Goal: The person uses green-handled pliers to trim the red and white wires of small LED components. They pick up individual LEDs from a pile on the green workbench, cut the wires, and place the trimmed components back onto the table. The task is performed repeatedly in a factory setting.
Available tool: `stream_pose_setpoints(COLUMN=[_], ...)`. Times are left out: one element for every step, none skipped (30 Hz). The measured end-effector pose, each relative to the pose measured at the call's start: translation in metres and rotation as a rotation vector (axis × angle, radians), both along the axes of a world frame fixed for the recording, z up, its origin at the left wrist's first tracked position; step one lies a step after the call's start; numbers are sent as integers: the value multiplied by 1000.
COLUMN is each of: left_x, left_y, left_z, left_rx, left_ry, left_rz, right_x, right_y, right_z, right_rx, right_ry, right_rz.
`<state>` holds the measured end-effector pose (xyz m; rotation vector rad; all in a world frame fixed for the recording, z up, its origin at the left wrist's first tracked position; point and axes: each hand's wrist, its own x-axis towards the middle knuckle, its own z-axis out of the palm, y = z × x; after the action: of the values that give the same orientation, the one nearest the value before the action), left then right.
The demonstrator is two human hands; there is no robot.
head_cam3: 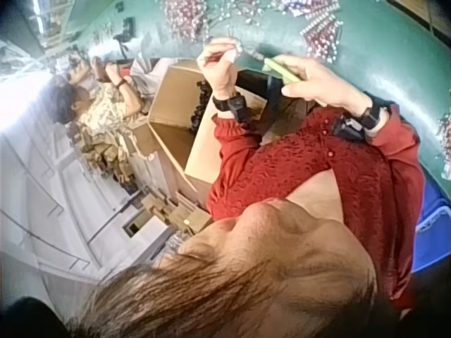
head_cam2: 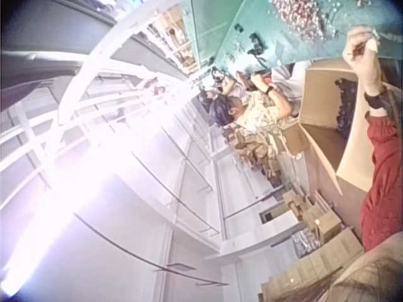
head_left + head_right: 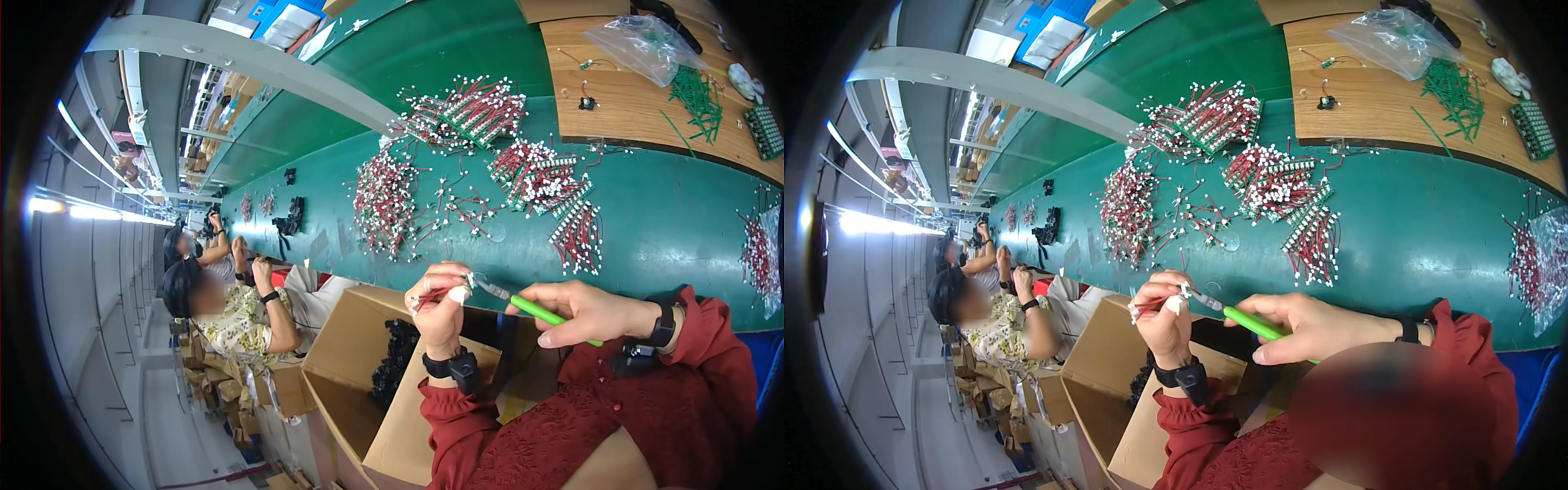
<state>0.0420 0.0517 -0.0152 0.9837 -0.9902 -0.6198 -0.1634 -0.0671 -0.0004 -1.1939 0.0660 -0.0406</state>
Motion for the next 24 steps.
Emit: stream_pose_setpoints(left_x=[-2,-2,-1,-1,-4,-8,-12,-14,-14,-12,-10,-9,-9,-9,-9,-9,-9,-8,-8,-7,-7,-7,-8,-8], left_y=[1,2,3,2,1,-1,-2,-4,-8,-7,-7,-6,-6,-6,-7,-6,-6,-6,-4,-3,-2,-2,-3,-4], left_z=[-5,-7,-10,-11,-9,-6,0,1,1,0,-1,-1,0,1,1,3,6,7,8,8,8,8,8,8], left_rx=[22,33,44,53,108,144,175,206,177,174,172,170,160,149,138,148,159,170,174,179,183,174,166,157], left_ry=[166,238,309,382,363,336,304,276,245,185,125,65,53,40,28,1,-26,-54,-90,-126,-162,-179,-196,-212], left_rz=[25,43,61,68,107,115,138,155,140,168,193,217,214,210,205,208,210,212,217,223,228,226,224,222], right_x=[-1,-2,2,6,12,16,17,15,14,12,8,7,7,7,7,7,6,4,3,2,1,0,-1,-2], right_y=[-3,-6,-5,-6,-6,-5,-4,-3,3,3,2,1,1,1,1,2,1,-1,-1,0,0,0,0,0], right_z=[9,19,26,27,26,23,20,12,-3,0,7,10,10,9,8,8,11,16,18,18,17,17,17,17], right_rx=[237,473,476,405,349,293,147,2,-93,-141,-188,-236,-240,-311,-383,-456,-496,-535,-571,-603,-634,-667,-662,-658], right_ry=[39,76,87,130,208,286,292,301,225,230,235,239,248,222,196,168,180,191,203,187,171,157,164,170], right_rz=[69,138,61,7,-14,-35,-39,-48,-124,-108,-93,-79,-71,-99,-128,-149,-148,-146,-143,-161,-179,-201,-192,-182])
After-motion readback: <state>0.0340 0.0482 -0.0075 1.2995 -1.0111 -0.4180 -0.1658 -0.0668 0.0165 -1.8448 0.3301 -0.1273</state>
